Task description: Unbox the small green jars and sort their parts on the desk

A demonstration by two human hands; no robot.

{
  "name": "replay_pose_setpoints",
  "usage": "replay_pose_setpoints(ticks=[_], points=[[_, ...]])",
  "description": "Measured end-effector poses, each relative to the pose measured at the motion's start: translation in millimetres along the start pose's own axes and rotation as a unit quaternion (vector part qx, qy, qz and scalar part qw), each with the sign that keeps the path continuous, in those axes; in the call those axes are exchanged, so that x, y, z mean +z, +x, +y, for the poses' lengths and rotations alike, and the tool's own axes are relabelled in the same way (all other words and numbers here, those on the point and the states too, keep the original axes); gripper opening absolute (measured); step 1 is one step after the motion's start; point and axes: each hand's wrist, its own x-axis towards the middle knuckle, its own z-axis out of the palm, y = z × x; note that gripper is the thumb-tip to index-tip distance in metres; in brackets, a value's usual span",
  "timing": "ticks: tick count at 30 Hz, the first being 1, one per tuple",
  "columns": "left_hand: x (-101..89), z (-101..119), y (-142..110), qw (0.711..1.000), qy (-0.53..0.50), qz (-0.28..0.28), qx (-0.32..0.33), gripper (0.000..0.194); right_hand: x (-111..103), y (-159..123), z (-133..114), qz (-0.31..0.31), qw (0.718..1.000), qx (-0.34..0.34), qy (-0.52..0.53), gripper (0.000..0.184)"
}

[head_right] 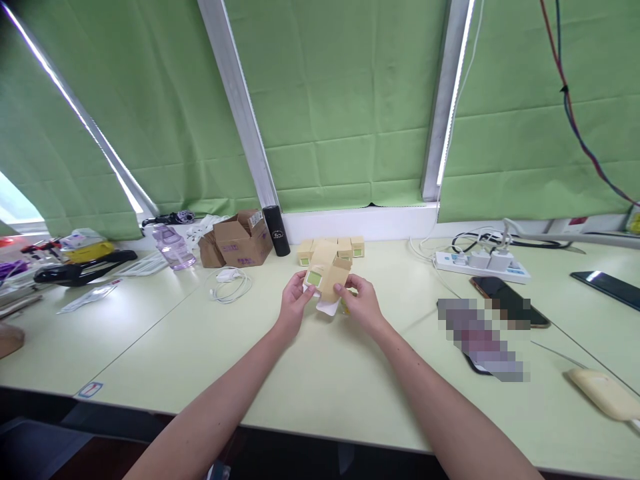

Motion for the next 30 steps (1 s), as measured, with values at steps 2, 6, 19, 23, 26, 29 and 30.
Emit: replay_pose_setpoints(ticks=[2,6,19,23,26,29,30], points=[[-0.8,-0.8,0.7,1.0,-0.018,-0.003,-0.011,0.051,0.0,0.0,-0.8,0.001,1.0,0.002,0.005,0.042],[-2.2,-3.8,2.3,0.997,-0.065,-0.01,-0.044,0.05,-0.3,0.2,-2.2,0.007,1.0,0.016,0.015,0.044],[-4.8,7.2,3.1,0.983,-0.133,-0.039,-0.117,0.043,-0.3,0.0,0.3,-0.017,0.998,0.045,0.036,0.045],[-4.0,4.7,3.3,0.991,-0.103,-0.028,-0.078,0.042,-0.5,-0.1,-1.9,0.0,1.0,0.008,0.012,0.041],[-5.3,1.9,3.5,0.999,-0.044,-0.011,-0.023,0.041,-0.2,0.1,-2.6,0.015,1.0,-0.017,-0.007,0.036],[-7.1,2.6,1.8,0.997,0.061,0.003,0.05,0.033,-0.4,1.1,-0.9,0.029,0.998,-0.028,-0.038,0.029],[-7.3,3.9,0.7,0.991,0.106,0.007,0.084,0.028,-0.9,1.6,0.2,0.041,0.997,-0.03,-0.051,0.028]])
